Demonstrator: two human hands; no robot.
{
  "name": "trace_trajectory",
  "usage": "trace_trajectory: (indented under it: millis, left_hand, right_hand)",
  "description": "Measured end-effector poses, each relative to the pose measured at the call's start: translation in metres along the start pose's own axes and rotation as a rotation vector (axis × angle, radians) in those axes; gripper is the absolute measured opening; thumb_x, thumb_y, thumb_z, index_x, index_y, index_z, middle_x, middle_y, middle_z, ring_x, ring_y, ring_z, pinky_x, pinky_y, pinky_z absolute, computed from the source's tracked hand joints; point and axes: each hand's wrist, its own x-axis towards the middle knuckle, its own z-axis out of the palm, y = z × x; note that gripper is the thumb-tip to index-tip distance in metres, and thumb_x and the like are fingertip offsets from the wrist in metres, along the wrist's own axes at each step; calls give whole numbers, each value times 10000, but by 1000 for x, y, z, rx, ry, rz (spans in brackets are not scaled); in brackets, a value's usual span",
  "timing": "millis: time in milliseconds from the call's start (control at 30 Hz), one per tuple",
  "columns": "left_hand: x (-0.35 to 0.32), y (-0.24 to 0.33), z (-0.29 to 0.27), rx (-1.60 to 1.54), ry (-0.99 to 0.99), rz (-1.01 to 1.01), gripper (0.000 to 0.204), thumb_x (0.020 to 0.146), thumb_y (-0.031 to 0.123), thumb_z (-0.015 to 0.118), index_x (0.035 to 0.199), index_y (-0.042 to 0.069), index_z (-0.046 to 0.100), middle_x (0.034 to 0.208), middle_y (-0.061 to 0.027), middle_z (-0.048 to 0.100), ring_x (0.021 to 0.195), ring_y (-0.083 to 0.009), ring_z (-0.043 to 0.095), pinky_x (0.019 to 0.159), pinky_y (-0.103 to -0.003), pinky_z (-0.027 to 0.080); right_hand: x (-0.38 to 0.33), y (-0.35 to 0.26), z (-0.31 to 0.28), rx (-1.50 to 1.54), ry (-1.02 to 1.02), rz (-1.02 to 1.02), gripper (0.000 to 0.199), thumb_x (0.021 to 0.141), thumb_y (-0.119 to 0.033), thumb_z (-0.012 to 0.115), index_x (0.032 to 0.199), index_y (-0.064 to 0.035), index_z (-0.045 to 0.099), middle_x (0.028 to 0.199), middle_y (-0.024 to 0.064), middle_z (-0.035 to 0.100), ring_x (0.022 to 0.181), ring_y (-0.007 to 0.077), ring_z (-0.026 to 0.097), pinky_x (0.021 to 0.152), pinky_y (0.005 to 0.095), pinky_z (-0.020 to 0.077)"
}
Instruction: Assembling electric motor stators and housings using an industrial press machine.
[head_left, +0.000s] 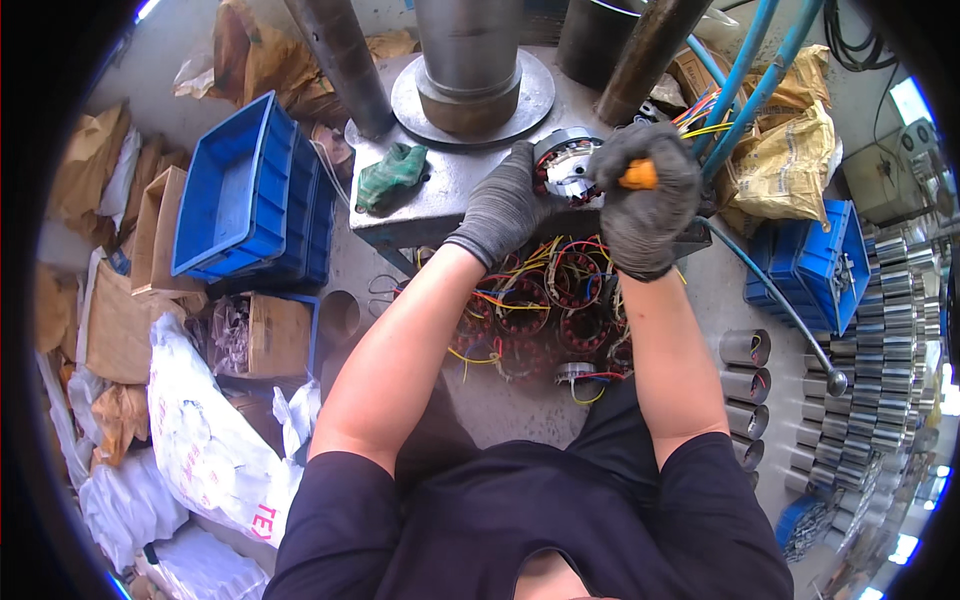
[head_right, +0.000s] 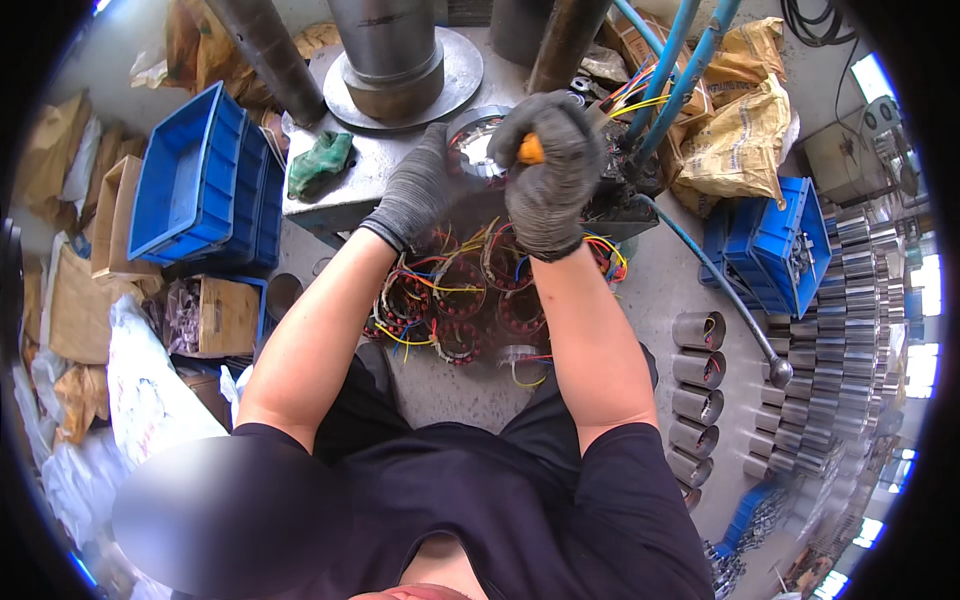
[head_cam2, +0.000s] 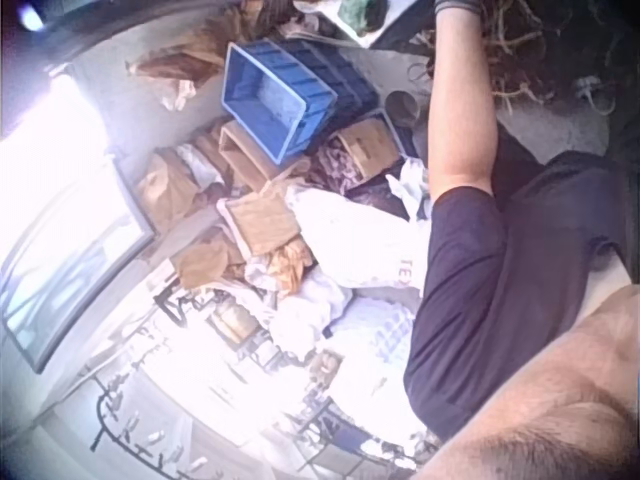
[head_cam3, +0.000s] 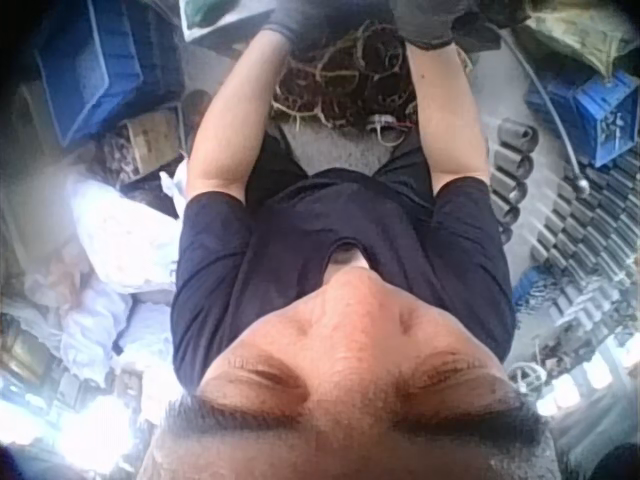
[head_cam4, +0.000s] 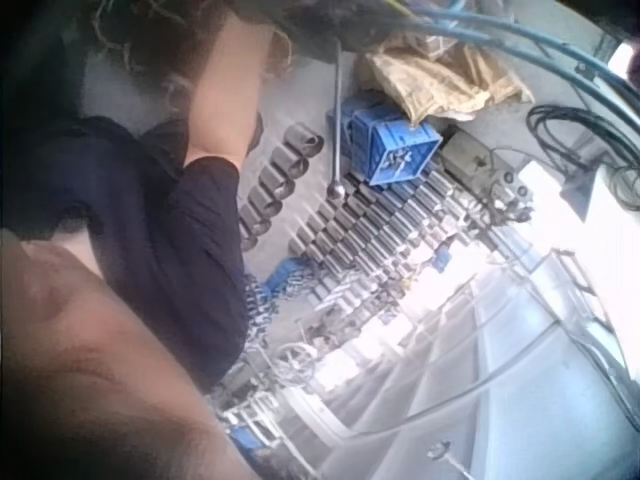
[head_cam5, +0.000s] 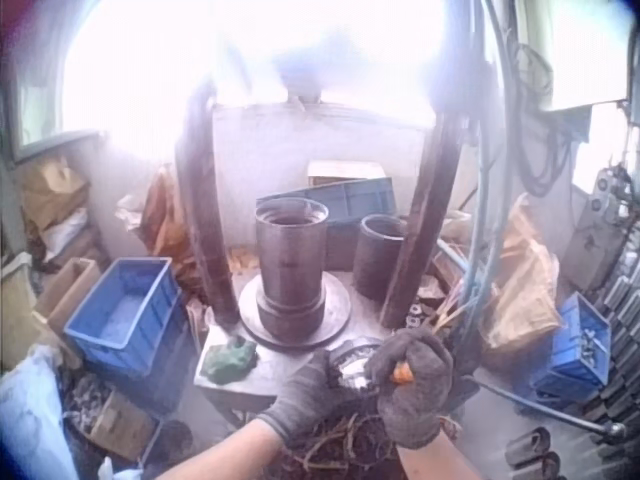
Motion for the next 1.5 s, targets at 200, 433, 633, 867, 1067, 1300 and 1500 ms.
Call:
trace_trajectory:
  millis: [200,433,633,867,1067,1300,1500]
  left_hand:
    - [1,-2,3,12,9,25,620,787,244,900,1230,12,533,1072,-221,733,1015,-373,725,891,-458,564]
    - [3,7,6,22,13,30,679,780,314,919,1220,-2,510,1093,-228,731,1049,-367,723,911,-449,557]
    - [26,-39,39,-119,88,76,693,788,327,915,1238,-10,509,1127,-247,724,1067,-383,719,923,-453,557]
    - [21,-43,29,-15,52,-8,677,791,315,911,1243,-5,523,1117,-243,704,1081,-378,697,948,-450,540]
    - [37,-46,37,-175,39,24,679,773,323,924,1214,-16,535,1149,-243,710,1091,-357,707,943,-448,541]
    - [7,-7,15,-48,74,19,681,784,330,921,1209,-25,524,1152,-247,708,1101,-351,709,950,-443,547]
    - [22,-43,35,-196,119,28,679,784,356,919,1204,-5,526,1142,-252,714,1084,-363,716,931,-448,553]
  right_hand:
    - [-6,12,-11,-164,-35,-65,258,1043,-160,511,828,-36,580,695,63,565,541,146,557,522,303,450]
    - [-8,6,-23,-285,-2,-67,381,1040,-387,515,851,-62,575,686,94,559,587,205,556,619,386,538]
    - [8,-26,1,-35,93,31,372,1036,-347,508,820,-53,584,653,79,565,555,195,562,567,354,513]
    - [1,-6,-4,-61,73,30,375,1043,-316,518,795,-43,585,608,73,579,513,167,562,535,319,485]
    - [-9,25,-35,-418,-73,-1,392,1021,-391,556,850,-40,586,696,99,601,609,199,586,613,355,518]
    - [2,5,-13,-198,-25,-42,379,1044,-328,529,782,-60,586,651,38,606,576,130,572,555,290,457]
    - [3,15,-11,-117,46,4,353,1057,-287,496,805,-54,576,651,48,585,535,138,563,537,299,465]
